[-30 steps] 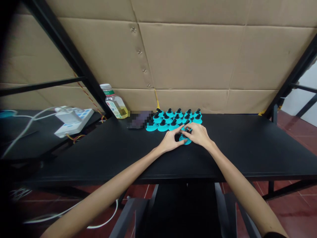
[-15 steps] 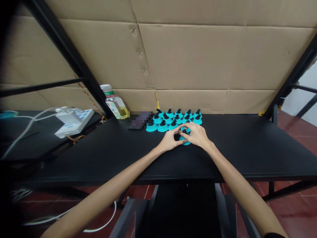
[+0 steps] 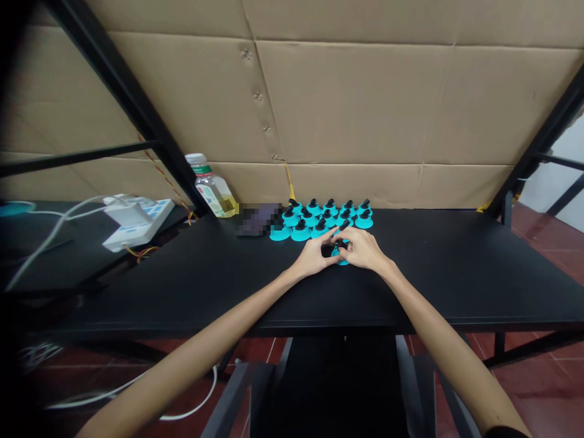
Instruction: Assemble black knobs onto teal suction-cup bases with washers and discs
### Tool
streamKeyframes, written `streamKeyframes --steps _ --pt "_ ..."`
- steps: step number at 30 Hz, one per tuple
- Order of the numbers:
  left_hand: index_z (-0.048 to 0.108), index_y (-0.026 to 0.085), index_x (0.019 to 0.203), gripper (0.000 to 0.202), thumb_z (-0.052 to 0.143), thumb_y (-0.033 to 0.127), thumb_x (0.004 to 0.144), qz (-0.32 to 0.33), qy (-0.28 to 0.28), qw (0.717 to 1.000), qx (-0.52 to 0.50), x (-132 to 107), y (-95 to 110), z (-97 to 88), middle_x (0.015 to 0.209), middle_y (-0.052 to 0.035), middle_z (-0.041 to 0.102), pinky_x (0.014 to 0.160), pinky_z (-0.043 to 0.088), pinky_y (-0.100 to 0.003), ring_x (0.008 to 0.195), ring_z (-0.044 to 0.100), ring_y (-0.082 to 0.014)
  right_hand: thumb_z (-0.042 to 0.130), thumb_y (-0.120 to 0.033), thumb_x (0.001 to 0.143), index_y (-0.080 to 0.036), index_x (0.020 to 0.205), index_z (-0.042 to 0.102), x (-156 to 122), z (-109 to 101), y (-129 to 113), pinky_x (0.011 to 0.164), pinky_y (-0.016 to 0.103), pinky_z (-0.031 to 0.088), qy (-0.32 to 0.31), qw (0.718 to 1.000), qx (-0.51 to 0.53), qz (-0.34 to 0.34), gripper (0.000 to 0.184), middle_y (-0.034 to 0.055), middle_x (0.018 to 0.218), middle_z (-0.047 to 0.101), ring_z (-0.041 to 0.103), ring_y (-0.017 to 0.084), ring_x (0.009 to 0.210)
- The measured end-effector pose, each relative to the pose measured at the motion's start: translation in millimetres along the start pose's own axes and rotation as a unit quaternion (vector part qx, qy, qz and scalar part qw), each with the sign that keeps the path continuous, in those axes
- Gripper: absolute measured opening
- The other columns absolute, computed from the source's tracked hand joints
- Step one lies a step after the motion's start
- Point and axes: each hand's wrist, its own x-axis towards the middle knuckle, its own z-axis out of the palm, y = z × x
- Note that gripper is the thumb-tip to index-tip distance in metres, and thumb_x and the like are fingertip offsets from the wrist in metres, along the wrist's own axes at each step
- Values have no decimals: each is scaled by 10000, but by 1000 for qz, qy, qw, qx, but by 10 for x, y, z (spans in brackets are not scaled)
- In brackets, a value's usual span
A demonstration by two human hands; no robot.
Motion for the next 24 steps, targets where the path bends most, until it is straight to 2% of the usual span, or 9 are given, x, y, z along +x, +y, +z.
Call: streamKeyframes --steps 8,11,15,24 --pt "418 157 1415 771 715 321 722 18 -13 999 -25 7 -31 2 1128 -65 716 995 473 -393 1087 653 -253 512 -68 689 -192 766 653 -6 -13 -18 636 225 380 -14 999 27 -23 204 -2 890 632 548 81 640" --pt "425 161 1410 756 710 309 726 15 -11 1000 -20 7 -14 -2 1142 -69 711 994 474 -405 1101 646 -264 569 -150 736 -206 844 671 -9 -27 -32 628 230 375 -4 1000 10 -10 158 3 922 641 541 79 623" --pt "432 172 1406 773 735 314 710 -2 -13 1000 -21 2 31 -13 1164 -78 702 1001 472 -416 1127 633 -269 618 -344 794 -229 885 694 -14 -55 -45 592 235 326 26 996 -78 33 165 4 895 656 547 115 670" --pt "429 178 1407 794 755 344 703 1 -18 1000 -25 6 15 -16 1167 -83 701 1018 461 -435 1135 630 -266 595 -244 807 -250 939 711 -15 -105 -37 584 226 305 0 996 -78 34 176 -10 810 633 517 103 642"
